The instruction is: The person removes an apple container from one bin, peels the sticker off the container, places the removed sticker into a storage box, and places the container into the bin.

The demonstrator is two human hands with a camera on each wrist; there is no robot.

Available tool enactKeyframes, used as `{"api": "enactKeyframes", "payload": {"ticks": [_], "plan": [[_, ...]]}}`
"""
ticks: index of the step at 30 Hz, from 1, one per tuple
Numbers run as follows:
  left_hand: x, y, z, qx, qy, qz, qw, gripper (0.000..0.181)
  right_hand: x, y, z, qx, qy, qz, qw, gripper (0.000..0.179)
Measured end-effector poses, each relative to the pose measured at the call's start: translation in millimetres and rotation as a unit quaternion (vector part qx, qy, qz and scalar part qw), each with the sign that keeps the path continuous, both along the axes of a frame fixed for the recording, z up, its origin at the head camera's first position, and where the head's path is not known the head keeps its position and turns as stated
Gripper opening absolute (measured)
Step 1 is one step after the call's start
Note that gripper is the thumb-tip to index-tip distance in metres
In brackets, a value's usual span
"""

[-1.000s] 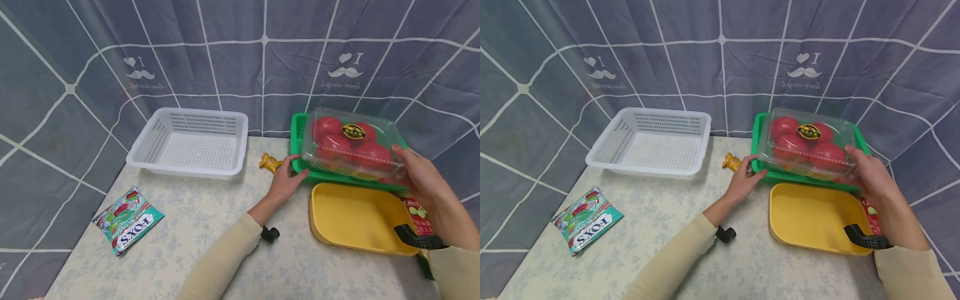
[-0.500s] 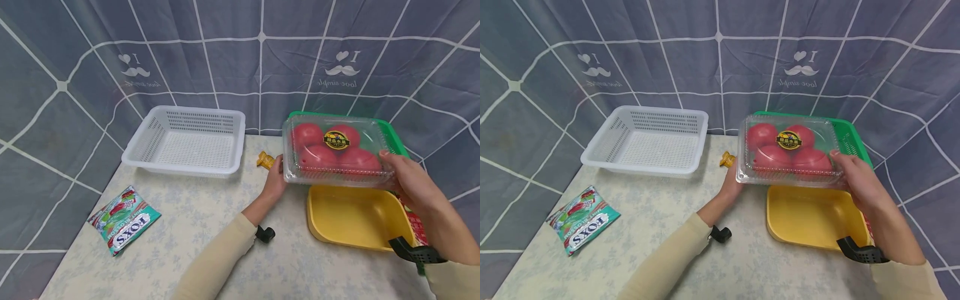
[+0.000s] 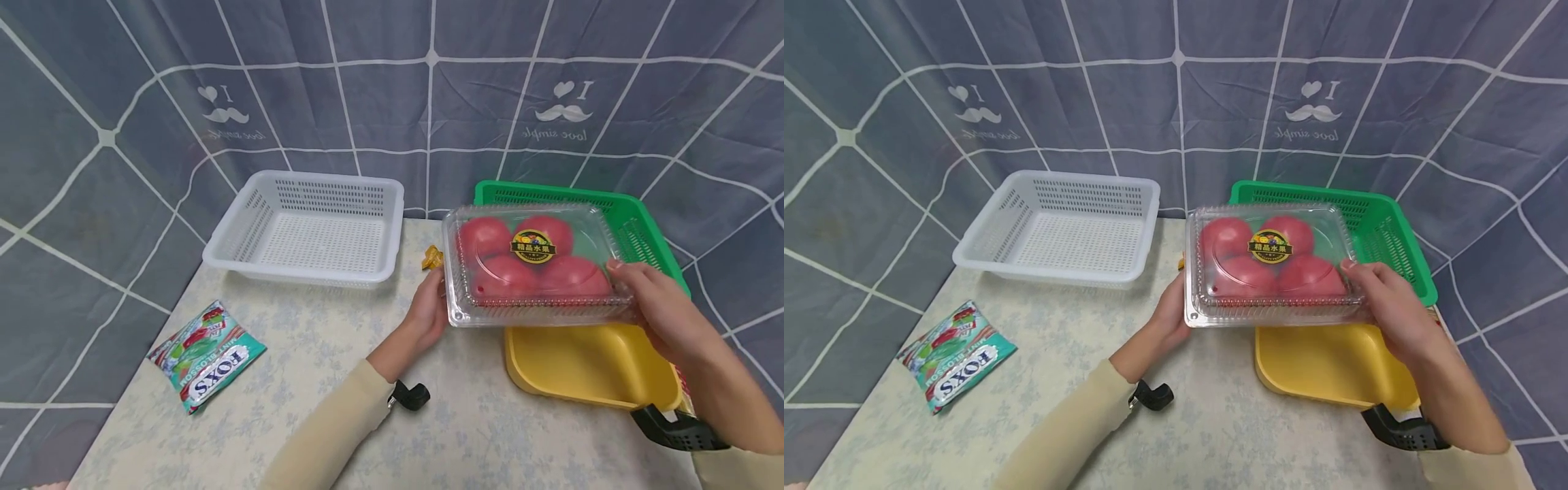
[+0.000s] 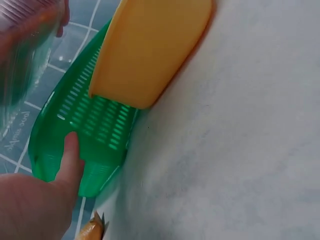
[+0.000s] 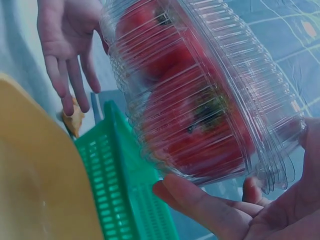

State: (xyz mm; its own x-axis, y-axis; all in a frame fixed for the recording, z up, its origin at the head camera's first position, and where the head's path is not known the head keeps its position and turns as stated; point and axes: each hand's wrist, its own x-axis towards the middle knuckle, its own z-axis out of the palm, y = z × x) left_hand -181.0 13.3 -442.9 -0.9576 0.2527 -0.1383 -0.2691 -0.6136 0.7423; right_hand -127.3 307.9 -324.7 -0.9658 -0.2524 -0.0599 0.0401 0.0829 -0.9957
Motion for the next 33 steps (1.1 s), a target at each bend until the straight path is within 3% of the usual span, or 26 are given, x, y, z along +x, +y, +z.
{"api": "enactKeyframes", "payload": {"ticks": [8,14,23,33], "plan": [[11.2,-15.3,0.2,0.014,0.006,-0.025,0.9996,0.048,9.4,-11.9,-6.7,0.066,0.003,-0.021,0.9976,0.021],[19.1,-31.4,-3.0,0.015,-0.021,-0.031,0.9992,0.052,15.0,-24.1,-11.1,0.146,0.020,-0.006,0.9891,0.027],[31.6,-55.7,3.2,0.039,-0.028,-0.018,0.9987,0.052,28.2,-39.3,-17.5,0.151,0.009,-0.006,0.9884,0.030],[59.0,-86.4,12.4,0.012,-0.032,0.003,0.9994,0.047,43.3,-62.5,-24.7,0.166,-0.027,-0.019,0.9856,0.044]]}}
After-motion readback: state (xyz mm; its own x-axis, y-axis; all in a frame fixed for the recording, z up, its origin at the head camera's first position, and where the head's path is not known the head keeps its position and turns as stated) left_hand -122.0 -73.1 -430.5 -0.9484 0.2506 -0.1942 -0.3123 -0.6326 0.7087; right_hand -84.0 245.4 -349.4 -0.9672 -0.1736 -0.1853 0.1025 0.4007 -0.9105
